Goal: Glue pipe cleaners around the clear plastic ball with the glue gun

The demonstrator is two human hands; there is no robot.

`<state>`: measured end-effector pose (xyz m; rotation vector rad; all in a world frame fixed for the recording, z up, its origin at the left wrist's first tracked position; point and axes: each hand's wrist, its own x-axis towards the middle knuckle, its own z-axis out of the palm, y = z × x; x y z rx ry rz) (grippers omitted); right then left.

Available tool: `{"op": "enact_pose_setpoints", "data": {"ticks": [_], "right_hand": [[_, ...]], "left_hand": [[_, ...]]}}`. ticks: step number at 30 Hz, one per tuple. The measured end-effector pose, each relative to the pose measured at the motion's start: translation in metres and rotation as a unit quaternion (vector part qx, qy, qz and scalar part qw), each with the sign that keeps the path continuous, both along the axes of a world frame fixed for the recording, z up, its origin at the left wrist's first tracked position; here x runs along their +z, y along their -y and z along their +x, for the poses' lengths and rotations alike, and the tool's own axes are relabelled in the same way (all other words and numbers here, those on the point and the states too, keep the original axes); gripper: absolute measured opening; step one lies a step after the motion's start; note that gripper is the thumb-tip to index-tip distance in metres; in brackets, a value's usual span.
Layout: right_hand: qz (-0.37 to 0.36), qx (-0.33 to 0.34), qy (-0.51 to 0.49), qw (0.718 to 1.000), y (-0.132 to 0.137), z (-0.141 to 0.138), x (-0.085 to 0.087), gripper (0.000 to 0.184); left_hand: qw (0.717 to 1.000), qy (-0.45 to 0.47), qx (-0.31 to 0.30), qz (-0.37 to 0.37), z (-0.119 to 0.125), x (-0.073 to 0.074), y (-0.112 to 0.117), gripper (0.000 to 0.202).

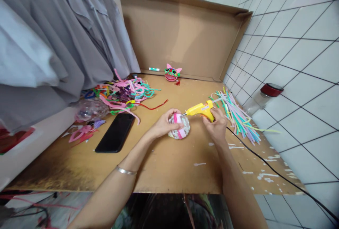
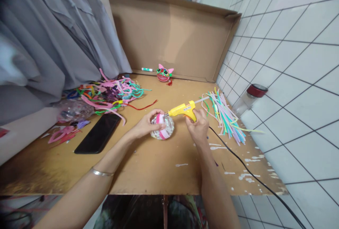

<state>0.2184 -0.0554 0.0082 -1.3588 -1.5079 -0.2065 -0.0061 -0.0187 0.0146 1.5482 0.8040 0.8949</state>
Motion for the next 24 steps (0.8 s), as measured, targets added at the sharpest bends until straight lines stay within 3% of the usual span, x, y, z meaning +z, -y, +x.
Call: {"op": "enact_pose_setpoints", "data": {"ticks": [8,15,20,24], "right_hand": [[-0.001,-0.019,0.014,1.000,-0.003,-0.004,-0.005,0.017],[-0.076,-0.078,-0.028,0.994,-0.011,0.008,-0.010,0.022],[-0.222,-0.243,0.019,0.944,-0.010,0.015,-0.015,0.033],[-0.307,-0.282,0.049,0.907,-0.010,0.018,-0.022,0.043]], "left_hand": [[1.000,0.009,-0.003,-0.009,0.001,0.000,0.000,0.053],[1.000,0.001,-0.002,0.006,-0.001,-0.003,-0.002,0.052],[1.000,-0.012,-0.002,0.008,-0.002,-0.005,-0.005,0.053],[1.000,-0.018,-0.009,-0.006,-0.002,-0.004,-0.004,0.055]]}}
